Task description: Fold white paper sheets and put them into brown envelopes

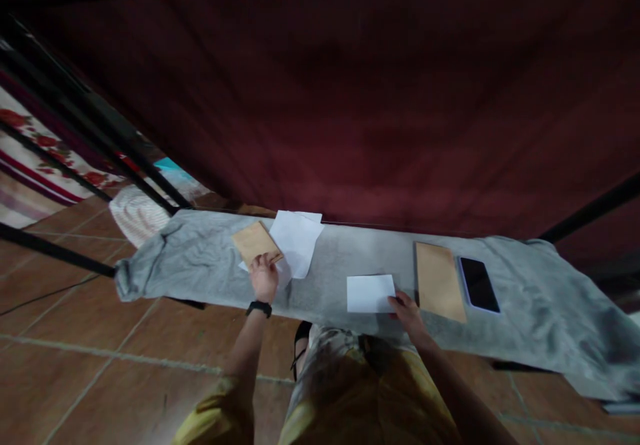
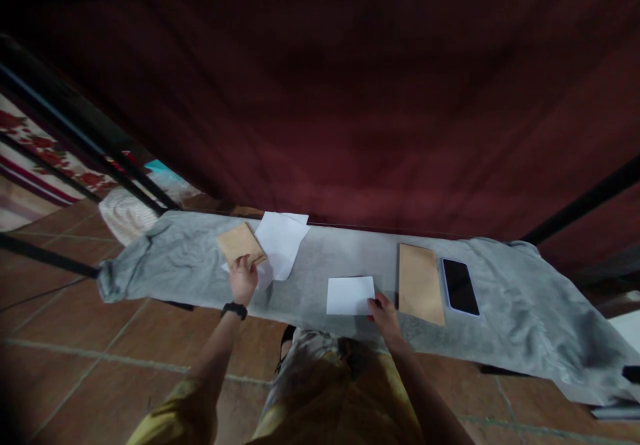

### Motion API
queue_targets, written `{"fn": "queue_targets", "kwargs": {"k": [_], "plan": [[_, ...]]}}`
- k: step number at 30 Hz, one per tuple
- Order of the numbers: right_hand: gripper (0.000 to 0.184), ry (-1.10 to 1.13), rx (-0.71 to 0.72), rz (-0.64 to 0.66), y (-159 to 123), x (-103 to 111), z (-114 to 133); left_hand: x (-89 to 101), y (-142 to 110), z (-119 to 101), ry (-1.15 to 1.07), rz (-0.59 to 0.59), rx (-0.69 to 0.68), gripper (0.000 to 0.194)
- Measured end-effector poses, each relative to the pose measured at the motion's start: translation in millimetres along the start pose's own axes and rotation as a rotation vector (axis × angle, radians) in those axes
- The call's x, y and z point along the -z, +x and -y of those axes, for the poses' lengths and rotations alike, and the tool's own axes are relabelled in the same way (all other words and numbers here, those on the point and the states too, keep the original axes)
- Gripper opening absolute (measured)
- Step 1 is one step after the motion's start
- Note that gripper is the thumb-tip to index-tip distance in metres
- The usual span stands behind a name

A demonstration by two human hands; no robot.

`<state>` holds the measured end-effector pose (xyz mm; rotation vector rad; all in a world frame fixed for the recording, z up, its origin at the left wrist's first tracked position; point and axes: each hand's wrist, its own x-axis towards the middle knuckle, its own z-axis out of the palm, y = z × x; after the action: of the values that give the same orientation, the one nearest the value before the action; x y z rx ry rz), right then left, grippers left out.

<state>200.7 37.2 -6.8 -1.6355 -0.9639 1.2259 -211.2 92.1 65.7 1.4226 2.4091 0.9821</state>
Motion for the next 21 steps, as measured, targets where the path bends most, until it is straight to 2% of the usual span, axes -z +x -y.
{"fn": "queue_targets", "kwargs": {"k": [3,7,12,15,18,21], "plan": [[0.037,-0.017,0.018,0.000,0.1,-1.0,-4.8,14.7,13.6,20.3,0.084,0.073,-0.022,0.034],[0.037,-0.048,0.033,-0.021,0.1,-2.4,-7.2,19.0,12.0,34.3,0.158,0.175,-0.093,0.037],[0.037,-0.049,0.035,-0.034,-1.1,-3.1,-5.6,23.8,10.2,37.4,0.247,0.221,-0.140,0.039],[0.037,-0.054,0.034,-0.034,-2.2,-3.5,-4.6,28.3,13.7,37.5,0.260,0.241,-0.142,0.030],[0.039,-0.059,0.041,-0.039,-2.0,-3.7,-5.2,32.4,19.4,37.3,0.263,0.264,-0.122,0.011],[0.041,-0.071,0.051,-0.027,0.4,-3.1,-8.1,36.9,24.8,34.0,0.256,0.273,-0.116,0.013]]}}
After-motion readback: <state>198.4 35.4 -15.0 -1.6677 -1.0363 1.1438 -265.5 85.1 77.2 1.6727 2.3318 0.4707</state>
